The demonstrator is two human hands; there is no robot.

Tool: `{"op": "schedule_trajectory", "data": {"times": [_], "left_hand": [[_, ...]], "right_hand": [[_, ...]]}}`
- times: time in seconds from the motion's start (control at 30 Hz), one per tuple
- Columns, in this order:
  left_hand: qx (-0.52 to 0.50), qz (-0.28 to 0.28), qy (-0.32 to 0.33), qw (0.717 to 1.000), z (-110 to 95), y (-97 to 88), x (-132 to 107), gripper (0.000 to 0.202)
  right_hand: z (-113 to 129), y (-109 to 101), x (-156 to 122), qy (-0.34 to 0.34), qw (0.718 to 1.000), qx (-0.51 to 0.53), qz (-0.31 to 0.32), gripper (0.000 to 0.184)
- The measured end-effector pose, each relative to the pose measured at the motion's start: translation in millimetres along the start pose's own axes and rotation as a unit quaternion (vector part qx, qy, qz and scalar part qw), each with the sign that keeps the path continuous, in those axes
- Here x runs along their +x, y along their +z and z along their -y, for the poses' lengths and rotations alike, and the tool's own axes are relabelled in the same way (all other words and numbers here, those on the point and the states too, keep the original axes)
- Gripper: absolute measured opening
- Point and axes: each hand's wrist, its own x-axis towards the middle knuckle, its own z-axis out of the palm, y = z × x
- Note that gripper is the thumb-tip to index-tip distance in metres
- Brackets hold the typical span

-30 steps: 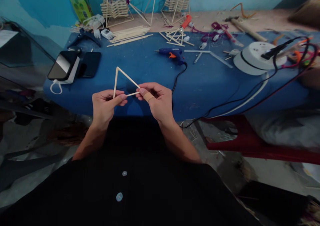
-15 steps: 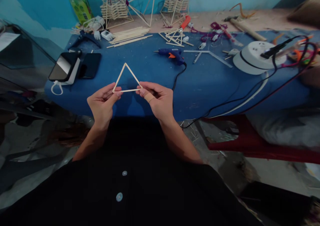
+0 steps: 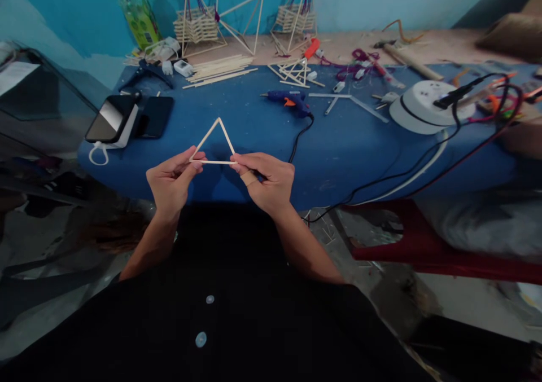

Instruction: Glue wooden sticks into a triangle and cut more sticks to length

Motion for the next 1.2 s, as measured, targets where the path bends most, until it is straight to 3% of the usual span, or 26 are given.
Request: {"op": "schedule_trajectory", "data": {"times": [0.17, 0.33, 0.57, 0.73, 0.87, 0.97, 1.1, 1.2], "left_hand": [[0.035, 0.054, 0.064, 0.996, -0.6, -7.3, 7.8, 0.021], [0.133, 0.127, 0.171, 0.968, -7.0, -20.6, 20.6, 0.022], [0.130, 0.128, 0.217, 0.959, -11.8, -25.4, 26.0, 0.016], [0.163, 0.134, 0.257, 0.943, -11.4, -27.0, 28.6, 0.019], [0.180, 0.139, 0.281, 0.932, -11.7, -30.5, 33.7, 0.022], [0.166, 0.148, 0.299, 0.928, -15.8, -31.9, 37.4, 0.020], [0.172, 0.164, 0.330, 0.914, -20.2, -32.2, 39.4, 0.014], [0.202, 0.156, 0.360, 0.897, -17.4, -31.2, 39.2, 0.010]], "right_hand": [[-1.5, -6.5, 12.5, -0.115, 0.992, -0.048, 0.000, 0.011], [3.8, -18.8, 35.6, -0.247, 0.965, -0.085, 0.006, 0.018], [10.1, -30.3, 51.5, -0.263, 0.952, -0.128, 0.089, 0.016], [8.1, -34.9, 63.1, -0.354, 0.918, -0.141, 0.108, 0.013], [5.2, -39.6, 71.9, -0.344, 0.907, -0.173, 0.170, 0.015], [4.6, -41.5, 74.9, -0.324, 0.916, -0.127, 0.201, 0.016], [4.7, -41.6, 75.6, -0.272, 0.933, -0.074, 0.223, 0.012], [1.6, -41.4, 75.7, -0.265, 0.933, -0.101, 0.221, 0.014]]}}
